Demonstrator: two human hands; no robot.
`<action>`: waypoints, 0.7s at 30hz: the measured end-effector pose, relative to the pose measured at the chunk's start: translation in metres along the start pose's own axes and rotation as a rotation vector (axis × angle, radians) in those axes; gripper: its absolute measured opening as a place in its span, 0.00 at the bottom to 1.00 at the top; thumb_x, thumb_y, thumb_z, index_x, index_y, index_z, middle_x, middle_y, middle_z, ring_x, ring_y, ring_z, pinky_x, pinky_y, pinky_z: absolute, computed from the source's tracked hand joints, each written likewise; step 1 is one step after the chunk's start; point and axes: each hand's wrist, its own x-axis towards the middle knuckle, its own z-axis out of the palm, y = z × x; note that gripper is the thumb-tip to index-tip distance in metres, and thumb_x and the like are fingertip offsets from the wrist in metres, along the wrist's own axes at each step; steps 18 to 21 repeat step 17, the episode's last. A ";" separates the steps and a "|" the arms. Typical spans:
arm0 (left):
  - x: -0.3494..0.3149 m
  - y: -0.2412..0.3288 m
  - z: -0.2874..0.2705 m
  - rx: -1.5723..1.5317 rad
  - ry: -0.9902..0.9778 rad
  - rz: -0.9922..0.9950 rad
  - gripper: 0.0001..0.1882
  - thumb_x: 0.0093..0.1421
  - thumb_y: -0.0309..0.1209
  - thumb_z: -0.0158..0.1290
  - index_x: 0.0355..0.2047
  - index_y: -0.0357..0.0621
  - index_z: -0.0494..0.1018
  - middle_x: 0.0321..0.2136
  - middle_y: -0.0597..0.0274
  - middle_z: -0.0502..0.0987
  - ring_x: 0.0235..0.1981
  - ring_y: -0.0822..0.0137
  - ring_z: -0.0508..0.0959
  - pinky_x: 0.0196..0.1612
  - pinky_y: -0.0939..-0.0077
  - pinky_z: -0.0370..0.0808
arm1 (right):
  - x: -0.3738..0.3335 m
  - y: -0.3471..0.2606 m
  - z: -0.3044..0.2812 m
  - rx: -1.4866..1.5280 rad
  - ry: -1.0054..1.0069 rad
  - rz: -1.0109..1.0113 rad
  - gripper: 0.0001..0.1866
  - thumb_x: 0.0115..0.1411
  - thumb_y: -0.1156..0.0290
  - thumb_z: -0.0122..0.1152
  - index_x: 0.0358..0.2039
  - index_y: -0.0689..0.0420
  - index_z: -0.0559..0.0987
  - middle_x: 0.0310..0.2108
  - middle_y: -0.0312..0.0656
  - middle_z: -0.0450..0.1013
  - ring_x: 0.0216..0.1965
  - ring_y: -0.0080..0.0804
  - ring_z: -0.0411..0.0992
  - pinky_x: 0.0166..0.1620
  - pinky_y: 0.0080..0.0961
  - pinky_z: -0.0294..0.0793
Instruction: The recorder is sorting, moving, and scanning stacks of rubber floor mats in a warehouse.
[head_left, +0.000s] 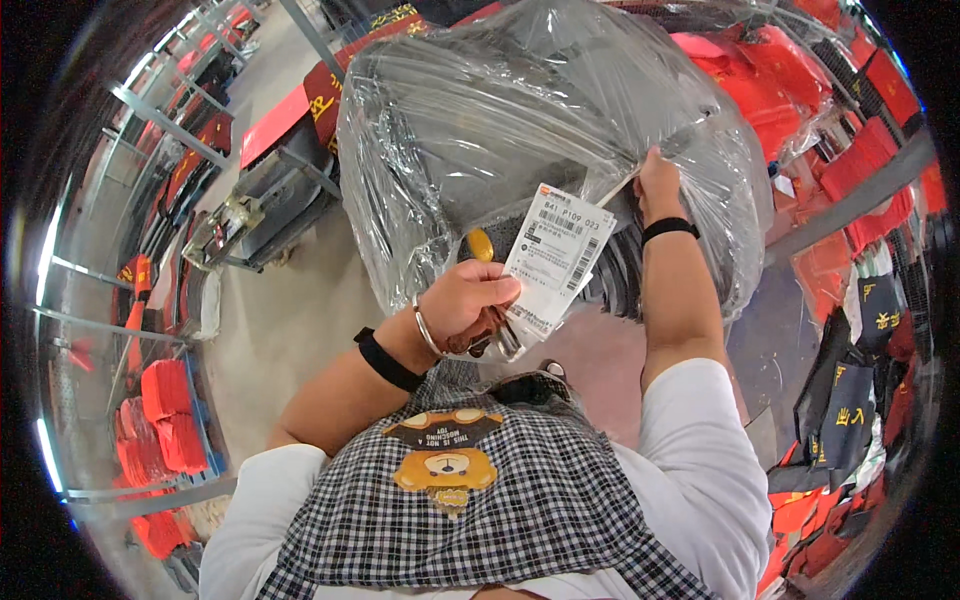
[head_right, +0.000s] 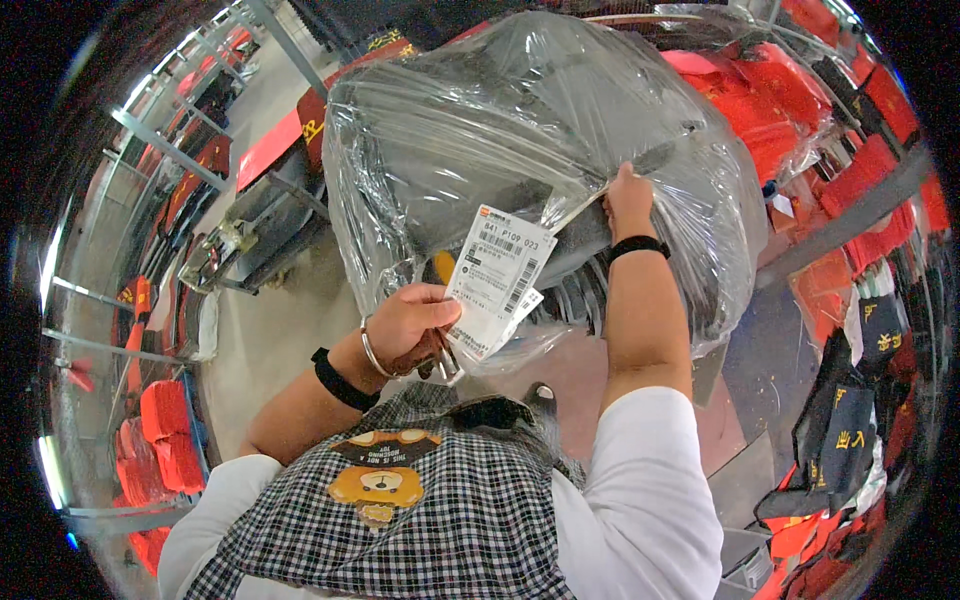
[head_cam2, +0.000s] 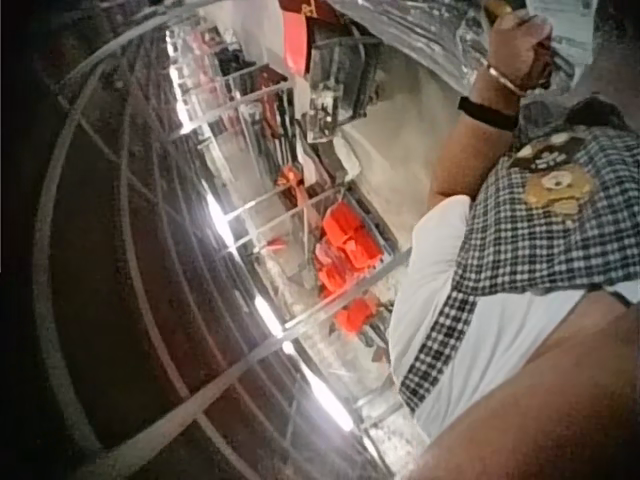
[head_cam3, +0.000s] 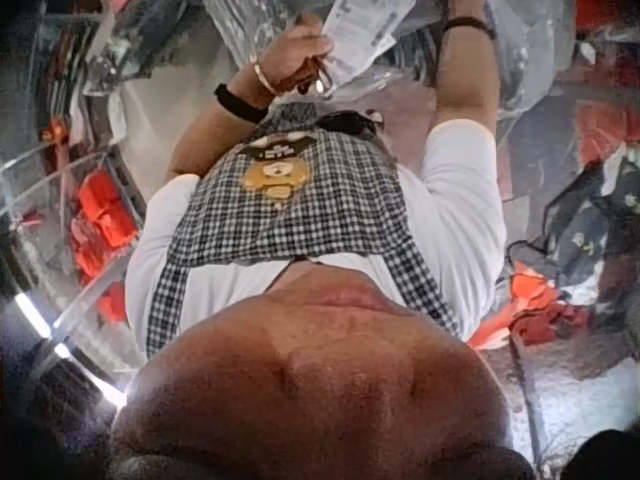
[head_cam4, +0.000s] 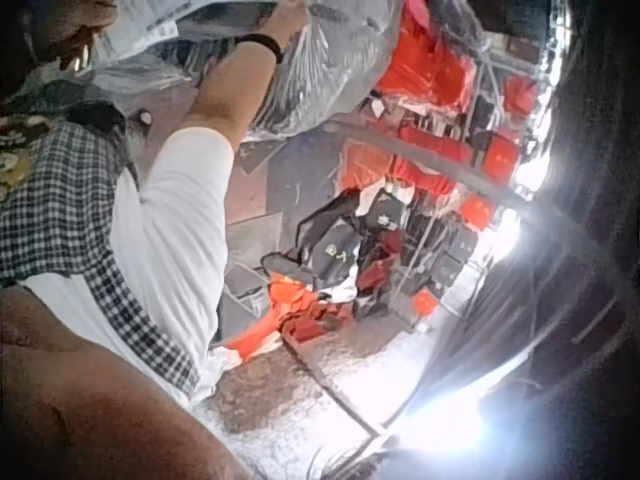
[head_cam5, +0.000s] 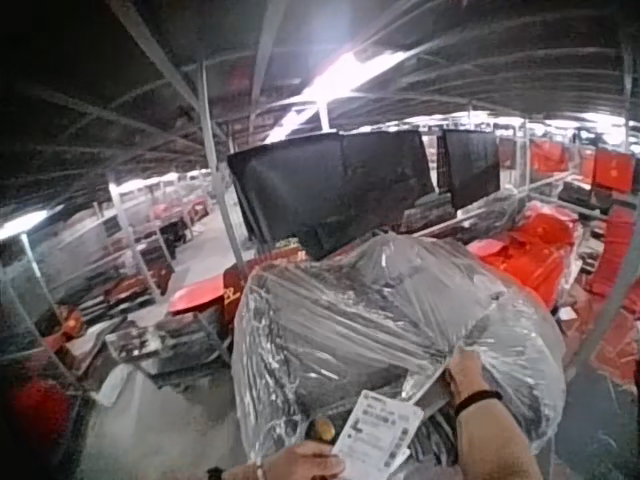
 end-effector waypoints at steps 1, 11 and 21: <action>0.002 0.002 0.002 0.015 -0.028 -0.012 0.15 0.59 0.28 0.48 0.40 0.25 0.69 0.35 0.50 0.77 0.36 0.62 0.78 0.41 0.71 0.75 | 0.023 0.026 -0.016 -0.437 0.039 -0.271 0.28 0.65 0.54 0.36 0.20 0.65 0.73 0.14 0.47 0.69 0.13 0.41 0.68 0.17 0.39 0.64; -0.065 -0.025 -0.030 -0.126 0.153 0.027 0.17 0.55 0.33 0.53 0.38 0.29 0.71 0.33 0.54 0.78 0.31 0.67 0.79 0.36 0.76 0.76 | 0.062 0.015 -0.159 -0.360 0.163 -0.025 0.22 0.61 0.54 0.43 0.26 0.61 0.73 0.21 0.49 0.72 0.24 0.46 0.72 0.26 0.41 0.69; -0.080 -0.010 -0.051 -0.104 0.165 0.105 0.19 0.57 0.31 0.52 0.43 0.26 0.69 0.37 0.50 0.77 0.36 0.62 0.79 0.42 0.71 0.76 | -0.090 -0.051 -0.070 0.754 -0.288 0.320 0.30 0.56 0.37 0.45 0.26 0.56 0.70 0.14 0.43 0.67 0.15 0.37 0.67 0.19 0.34 0.65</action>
